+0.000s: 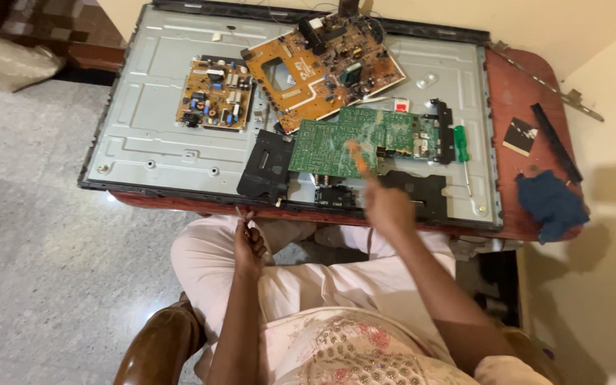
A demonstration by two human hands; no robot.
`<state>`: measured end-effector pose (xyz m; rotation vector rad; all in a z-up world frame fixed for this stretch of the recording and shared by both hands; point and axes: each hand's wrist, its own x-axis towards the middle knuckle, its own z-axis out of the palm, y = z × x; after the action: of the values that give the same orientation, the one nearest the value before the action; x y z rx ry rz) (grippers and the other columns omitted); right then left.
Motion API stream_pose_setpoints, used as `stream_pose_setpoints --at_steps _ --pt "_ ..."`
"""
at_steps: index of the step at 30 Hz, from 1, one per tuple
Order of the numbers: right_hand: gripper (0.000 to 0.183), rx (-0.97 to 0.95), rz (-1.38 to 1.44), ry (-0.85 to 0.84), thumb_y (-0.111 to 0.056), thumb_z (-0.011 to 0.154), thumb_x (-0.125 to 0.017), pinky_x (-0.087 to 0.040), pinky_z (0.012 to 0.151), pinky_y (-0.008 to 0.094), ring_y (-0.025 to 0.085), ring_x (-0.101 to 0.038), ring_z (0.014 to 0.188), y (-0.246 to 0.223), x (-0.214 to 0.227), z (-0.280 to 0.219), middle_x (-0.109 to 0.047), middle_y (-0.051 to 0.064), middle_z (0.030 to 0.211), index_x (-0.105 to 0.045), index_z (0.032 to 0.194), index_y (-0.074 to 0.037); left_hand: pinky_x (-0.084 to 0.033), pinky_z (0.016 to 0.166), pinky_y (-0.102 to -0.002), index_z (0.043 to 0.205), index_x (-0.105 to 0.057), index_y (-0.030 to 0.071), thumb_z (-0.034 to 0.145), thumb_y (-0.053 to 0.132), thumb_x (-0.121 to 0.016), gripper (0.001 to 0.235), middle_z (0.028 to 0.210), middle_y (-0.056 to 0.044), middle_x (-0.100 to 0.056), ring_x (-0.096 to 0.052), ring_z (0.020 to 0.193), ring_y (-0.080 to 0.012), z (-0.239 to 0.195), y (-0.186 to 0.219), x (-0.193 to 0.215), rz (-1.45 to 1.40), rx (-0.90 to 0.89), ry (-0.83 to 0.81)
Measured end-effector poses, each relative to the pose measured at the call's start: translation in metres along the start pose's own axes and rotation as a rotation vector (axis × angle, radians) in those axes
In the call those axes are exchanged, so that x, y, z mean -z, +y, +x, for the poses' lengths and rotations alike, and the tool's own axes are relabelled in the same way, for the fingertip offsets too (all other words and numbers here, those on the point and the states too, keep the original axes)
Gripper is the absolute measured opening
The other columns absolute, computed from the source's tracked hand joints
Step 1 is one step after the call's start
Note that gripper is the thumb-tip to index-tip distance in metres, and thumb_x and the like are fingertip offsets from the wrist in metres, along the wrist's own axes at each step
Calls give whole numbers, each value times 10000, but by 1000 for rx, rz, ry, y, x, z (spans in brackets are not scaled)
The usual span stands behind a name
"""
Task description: The person sits cross-legged and repeatedly rubs a green circuit board with a cloth, then uses an orange plastic tool to scrape or clean the board surface. The person handles the board and tool repeatedly without visible assembly or final placement.
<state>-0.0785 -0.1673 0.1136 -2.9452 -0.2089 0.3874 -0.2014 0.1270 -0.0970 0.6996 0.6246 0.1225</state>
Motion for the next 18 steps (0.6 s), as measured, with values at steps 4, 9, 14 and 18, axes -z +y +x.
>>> stream_pose_setpoints --at_steps 4,9,14,18 --pt "450 374 129 148 -342 1022 -542 -541 593 500 324 -662 580 -57 -36 -11 -706 125 657 -548 1471 -343 -196 415 -237 1313 -589 198 1056 517 -382 458 644 50 -369 -255 470 -71 -5 4 1 -62 5 41" --pt "409 117 229 118 -323 1046 -502 -542 480 450 255 -634 500 -16 -13 14 -654 72 626 -545 1452 -335 -241 428 -242 1336 -570 199 1063 476 -340 452 672 35 -429 -305 487 -81 -2 2 8 -109 -29 81" --pt "357 125 40 459 -303 1011 -582 -531 607 549 379 -670 679 37 18 54 -685 157 742 -656 1355 -240 -209 404 -235 1223 -566 212 1083 388 -392 284 692 46 -444 -284 471 -73 10 -5 11 -80 -17 65" --pt "262 101 133 119 -344 1075 -530 -538 654 558 368 -698 694 -20 -18 52 -684 152 747 -684 1241 -211 -239 422 -236 1189 -550 217 1073 384 -403 251 716 44 -469 -323 497 -74 15 -9 18 -103 -43 90"
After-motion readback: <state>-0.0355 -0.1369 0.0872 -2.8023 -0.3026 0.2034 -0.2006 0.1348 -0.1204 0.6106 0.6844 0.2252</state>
